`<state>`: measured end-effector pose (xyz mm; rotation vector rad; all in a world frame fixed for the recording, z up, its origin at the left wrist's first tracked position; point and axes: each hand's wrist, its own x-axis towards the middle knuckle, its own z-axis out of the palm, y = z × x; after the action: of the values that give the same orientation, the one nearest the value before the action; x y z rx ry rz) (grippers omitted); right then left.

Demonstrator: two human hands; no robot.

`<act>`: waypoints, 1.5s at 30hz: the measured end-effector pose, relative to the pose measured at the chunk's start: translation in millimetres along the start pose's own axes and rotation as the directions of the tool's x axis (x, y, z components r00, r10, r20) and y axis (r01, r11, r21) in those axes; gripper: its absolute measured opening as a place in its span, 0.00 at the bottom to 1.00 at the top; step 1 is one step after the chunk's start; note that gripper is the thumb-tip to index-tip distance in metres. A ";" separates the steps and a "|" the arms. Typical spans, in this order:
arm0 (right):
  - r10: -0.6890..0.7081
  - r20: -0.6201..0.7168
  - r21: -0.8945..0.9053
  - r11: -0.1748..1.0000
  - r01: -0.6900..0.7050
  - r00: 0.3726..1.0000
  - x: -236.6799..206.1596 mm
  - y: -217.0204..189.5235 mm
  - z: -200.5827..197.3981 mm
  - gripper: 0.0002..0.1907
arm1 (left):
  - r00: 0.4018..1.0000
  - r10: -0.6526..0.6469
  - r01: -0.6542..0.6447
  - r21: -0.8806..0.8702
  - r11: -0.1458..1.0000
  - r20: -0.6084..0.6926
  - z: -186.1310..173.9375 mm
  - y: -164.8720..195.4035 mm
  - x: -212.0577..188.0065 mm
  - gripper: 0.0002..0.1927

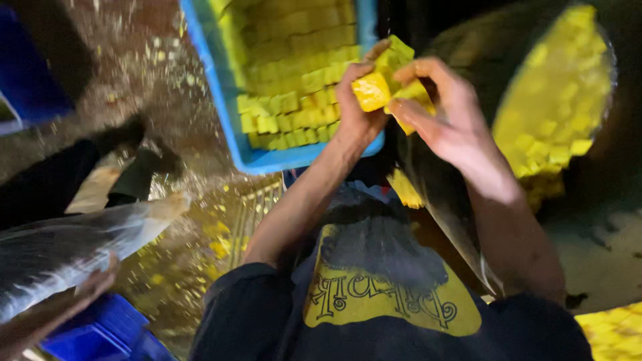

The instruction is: The person scoops yellow tofu cubes by hand from a large water-filled vat and places them one at a time into a blue plastic tray, arranging the cubes in rows. They occasionally reach across the tray to reposition cubes and continue transferring more cubes from the vat.

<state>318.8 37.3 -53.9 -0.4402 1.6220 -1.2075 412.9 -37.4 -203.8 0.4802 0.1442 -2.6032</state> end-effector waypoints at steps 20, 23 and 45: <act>0.266 0.013 -0.601 0.772 -0.205 0.964 228.6 183.9 227.1 0.23 | 0.941 0.326 0.335 0.357 -0.872 -0.087 -264.4 169.6 -65.2 0.38; 0.029 -0.159 -0.888 0.432 -0.156 0.987 221.9 214.5 273.3 0.27 | 0.857 0.459 0.495 0.625 -0.603 -0.236 -265.3 147.3 -92.4 0.34; -0.324 -0.664 -0.085 0.928 0.362 0.674 -227.8 104.4 -214.9 0.17 | 0.786 -0.272 -0.575 0.818 0.006 0.555 66.6 -167.5 74.7 0.09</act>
<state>252.9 360.2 -34.3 -0.2904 2.1745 -1.8460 250.4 63.9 -166.0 -0.0078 -2.0632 -1.9159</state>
